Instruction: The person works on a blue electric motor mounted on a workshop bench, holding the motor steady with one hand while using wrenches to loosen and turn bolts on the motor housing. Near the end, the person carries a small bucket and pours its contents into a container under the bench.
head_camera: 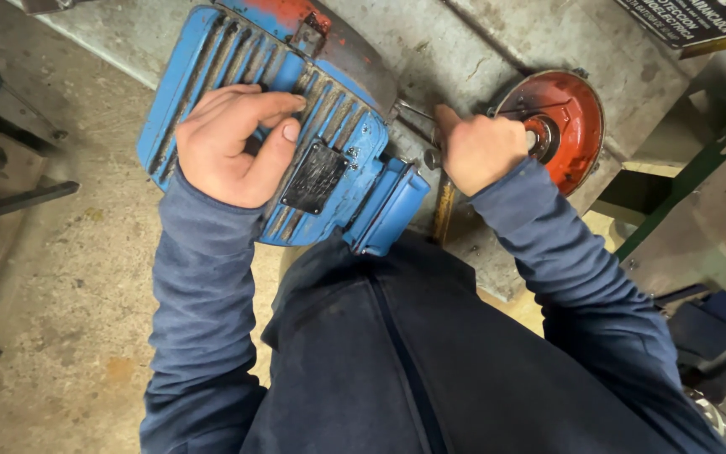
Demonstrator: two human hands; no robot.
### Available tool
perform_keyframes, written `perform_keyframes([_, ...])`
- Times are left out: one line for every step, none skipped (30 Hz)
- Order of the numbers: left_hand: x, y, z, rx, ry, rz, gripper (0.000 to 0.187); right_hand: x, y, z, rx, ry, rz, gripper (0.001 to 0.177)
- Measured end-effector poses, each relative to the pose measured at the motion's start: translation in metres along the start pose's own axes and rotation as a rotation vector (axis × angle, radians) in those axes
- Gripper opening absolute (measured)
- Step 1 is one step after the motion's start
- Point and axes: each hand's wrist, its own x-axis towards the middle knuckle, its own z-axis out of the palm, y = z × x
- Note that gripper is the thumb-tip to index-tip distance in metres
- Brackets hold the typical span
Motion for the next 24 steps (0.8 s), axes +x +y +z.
perform_keyframes([0.000,0.000,0.000,0.004,0.000,0.000,0.016,-0.001,-0.002,-0.002,0.103,0.040,0.014,0.023])
perform_keyframes([0.000,0.001,0.000,0.004,-0.004,-0.003,0.016,-0.002,-0.004,0.024,0.106,0.037,0.015,0.023])
perform_keyframes([0.001,0.001,0.000,0.004,-0.006,-0.007,0.016,-0.002,-0.005,0.049,0.259,0.077,0.056,0.023])
perform_keyframes([0.002,0.001,0.000,0.003,-0.008,-0.010,0.015,-0.002,-0.006,0.074,0.411,0.118,0.096,0.024])
perform_keyframes([0.002,0.001,0.000,0.010,0.001,-0.013,0.015,0.004,-0.007,0.091,0.409,0.120,0.085,0.024])
perform_keyframes([0.001,0.000,-0.001,0.025,0.010,0.015,0.012,0.011,-0.007,0.110,0.520,0.121,0.108,0.023])
perform_keyframes([-0.002,0.002,-0.001,0.035,0.010,0.035,0.009,0.012,-0.010,0.128,0.635,0.110,0.137,0.024])
perform_keyframes([-0.005,0.005,-0.002,0.037,0.011,0.026,0.009,0.002,-0.009,0.136,0.638,0.103,0.132,0.024])
perform_keyframes([-0.001,0.005,-0.001,0.018,0.007,0.001,0.012,0.000,-0.003,0.141,0.666,0.109,0.110,0.023])
perform_keyframes([0.003,0.005,0.000,-0.001,0.003,-0.025,0.014,-0.003,0.005,0.146,0.694,0.115,0.089,0.021])
perform_keyframes([0.006,0.003,0.001,-0.004,0.008,-0.005,0.014,-0.009,0.014,0.135,0.685,0.133,0.094,0.021])
perform_keyframes([0.008,0.001,0.001,0.019,0.021,0.005,0.015,-0.016,0.023,0.124,0.703,0.159,0.052,0.020])
perform_keyframes([0.002,0.002,0.001,0.045,0.034,-0.010,0.015,-0.028,0.026,0.116,0.730,0.164,-0.002,0.022])
perform_keyframes([0.001,0.004,0.001,0.046,0.039,-0.015,0.015,-0.024,0.029,0.098,0.728,0.161,-0.008,0.022])
perform_keyframes([-0.001,0.007,0.000,0.026,0.028,-0.049,0.014,-0.028,0.027,0.083,0.830,0.153,0.014,0.025])
perform_keyframes([-0.004,0.010,0.001,0.006,0.017,-0.083,0.014,-0.032,0.026,0.067,0.931,0.146,0.037,0.029])
perform_keyframes([-0.003,0.007,0.001,0.000,0.014,-0.074,0.014,-0.020,0.028,0.085,0.927,0.152,0.046,0.029])
perform_keyframes([-0.002,0.005,0.000,0.013,0.009,-0.055,0.011,-0.008,0.030,0.103,1.153,0.182,0.042,0.029])
perform_keyframes([-0.003,0.003,0.000,0.025,0.000,-0.039,0.008,0.001,0.031,0.122,1.382,0.211,0.039,0.033])
perform_keyframes([-0.004,0.004,0.002,0.019,-0.006,-0.034,0.008,0.014,0.019,0.122,1.381,0.216,0.049,0.033])
perform_keyframes([-0.004,0.003,0.002,0.025,0.003,-0.037,0.008,0.032,0.006,0.122,1.618,0.048,0.267,0.037])
perform_keyframes([-0.004,0.003,0.001,0.030,0.013,-0.040,0.008,0.051,-0.008,0.122,1.840,-0.141,0.489,0.042])
perform_keyframes([-0.004,0.004,0.001,0.038,0.015,-0.036,0.008,0.057,-0.014,0.130,1.844,-0.138,0.480,0.042])
perform_keyframes([-0.003,0.005,0.001,0.032,0.022,-0.052,0.009,0.064,-0.020,0.139,1.920,-0.116,0.476,0.042])
